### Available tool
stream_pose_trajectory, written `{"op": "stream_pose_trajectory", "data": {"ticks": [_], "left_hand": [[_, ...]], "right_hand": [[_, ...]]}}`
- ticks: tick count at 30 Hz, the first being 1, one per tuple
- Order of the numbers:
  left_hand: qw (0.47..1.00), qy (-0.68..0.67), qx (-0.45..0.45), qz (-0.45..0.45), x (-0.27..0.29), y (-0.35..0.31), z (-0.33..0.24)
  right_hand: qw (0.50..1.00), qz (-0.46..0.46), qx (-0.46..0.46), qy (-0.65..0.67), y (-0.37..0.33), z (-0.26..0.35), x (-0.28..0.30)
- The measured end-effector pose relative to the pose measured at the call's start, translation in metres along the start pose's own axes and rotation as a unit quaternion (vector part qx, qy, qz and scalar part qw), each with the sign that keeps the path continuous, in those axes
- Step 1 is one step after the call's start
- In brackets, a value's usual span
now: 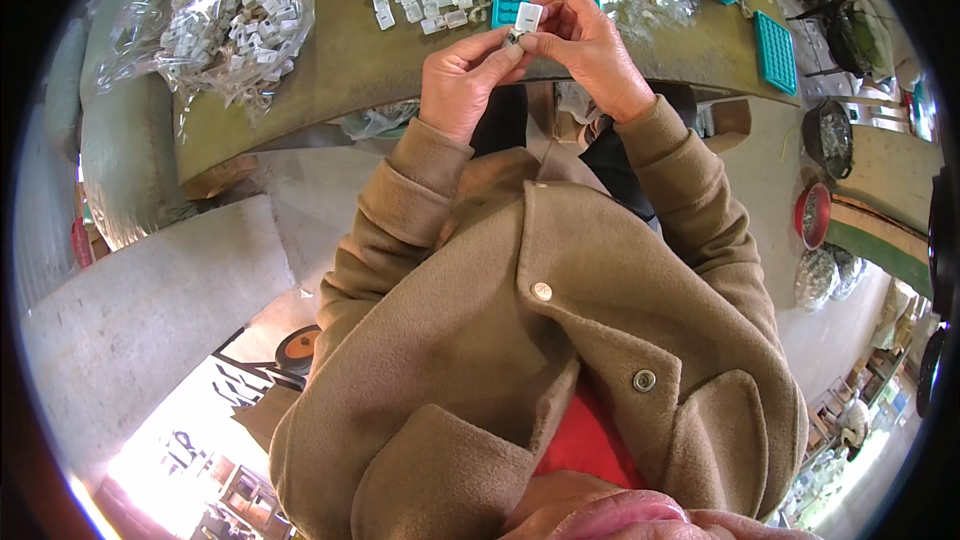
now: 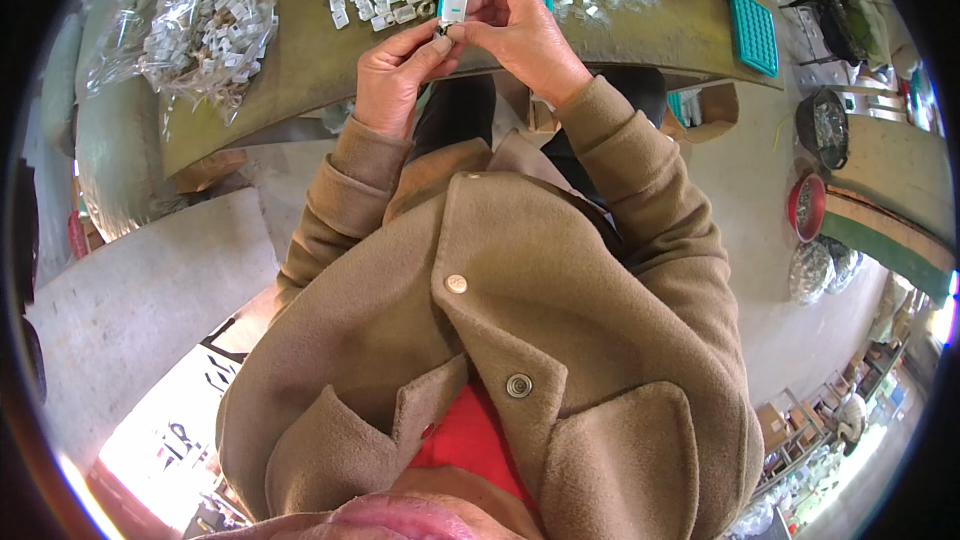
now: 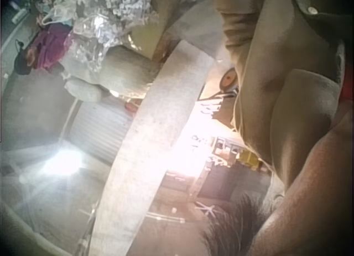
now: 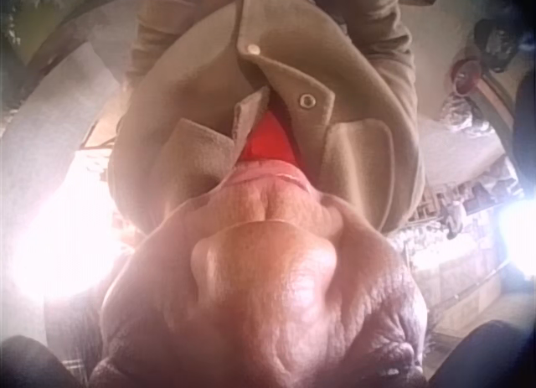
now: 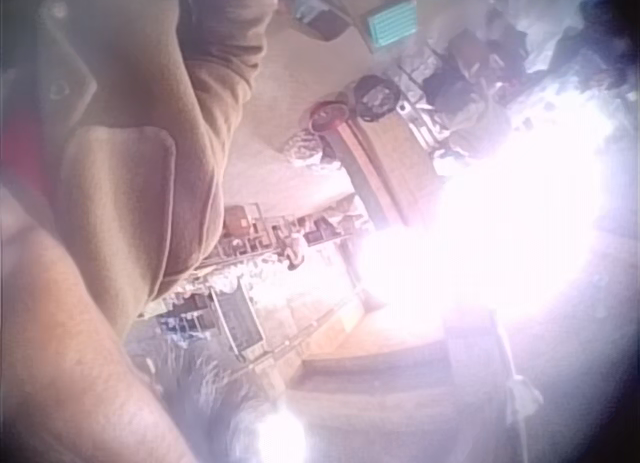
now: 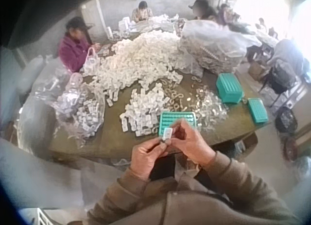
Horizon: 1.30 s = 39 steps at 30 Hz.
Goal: The person repeatedly picks small white LED modules and metal contacts from a table, inserts the contacts into the modules, and tests each assembly by pressing it to light a red LED. Completed units are placed into a teal tray. The process is repeated for multiple units.
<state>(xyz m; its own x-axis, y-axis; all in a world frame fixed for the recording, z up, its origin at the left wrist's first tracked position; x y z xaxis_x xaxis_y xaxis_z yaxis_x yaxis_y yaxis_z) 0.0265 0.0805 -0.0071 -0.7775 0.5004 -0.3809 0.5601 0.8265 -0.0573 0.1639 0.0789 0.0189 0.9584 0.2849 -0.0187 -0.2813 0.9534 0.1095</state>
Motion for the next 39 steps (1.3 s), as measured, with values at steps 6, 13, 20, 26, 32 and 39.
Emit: {"op": "stream_pose_trajectory", "data": {"ticks": [6, 13, 20, 26, 32, 39], "left_hand": [[0.994, -0.092, 0.063, -0.011, -0.009, -0.005, 0.013], [0.954, -0.272, 0.126, 0.027, -0.014, -0.005, 0.041], [0.850, -0.472, 0.189, 0.140, -0.032, -0.009, 0.058], [0.832, -0.520, 0.192, 0.029, -0.033, -0.012, 0.064], [0.867, -0.446, 0.221, 0.028, -0.040, -0.008, 0.067], [0.883, -0.373, 0.274, 0.078, -0.055, -0.008, 0.078]], "right_hand": [[0.999, -0.034, -0.015, 0.004, -0.008, -0.004, -0.010], [0.990, -0.046, -0.081, -0.103, -0.011, -0.012, -0.007], [0.956, 0.028, -0.107, 0.270, -0.014, -0.032, -0.018], [0.971, 0.086, -0.045, 0.218, -0.015, -0.026, -0.014], [0.955, 0.042, 0.056, -0.289, -0.028, 0.007, -0.009], [0.914, -0.068, 0.153, -0.370, -0.066, 0.020, 0.008]]}}
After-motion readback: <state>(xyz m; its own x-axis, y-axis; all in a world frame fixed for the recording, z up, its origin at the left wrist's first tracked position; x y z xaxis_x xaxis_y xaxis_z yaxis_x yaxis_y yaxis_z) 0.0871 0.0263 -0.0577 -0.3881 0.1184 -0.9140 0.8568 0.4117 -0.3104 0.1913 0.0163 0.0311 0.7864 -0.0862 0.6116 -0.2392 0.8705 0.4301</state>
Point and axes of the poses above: each hand's wrist, its own y-axis towards the middle knuckle, its own x-axis out of the back of the hand, z = x × y, the point moved 9 cm from there along y, towards the middle knuckle, and after that the axes turned 13 degrees about z, right-handed, at the moved point
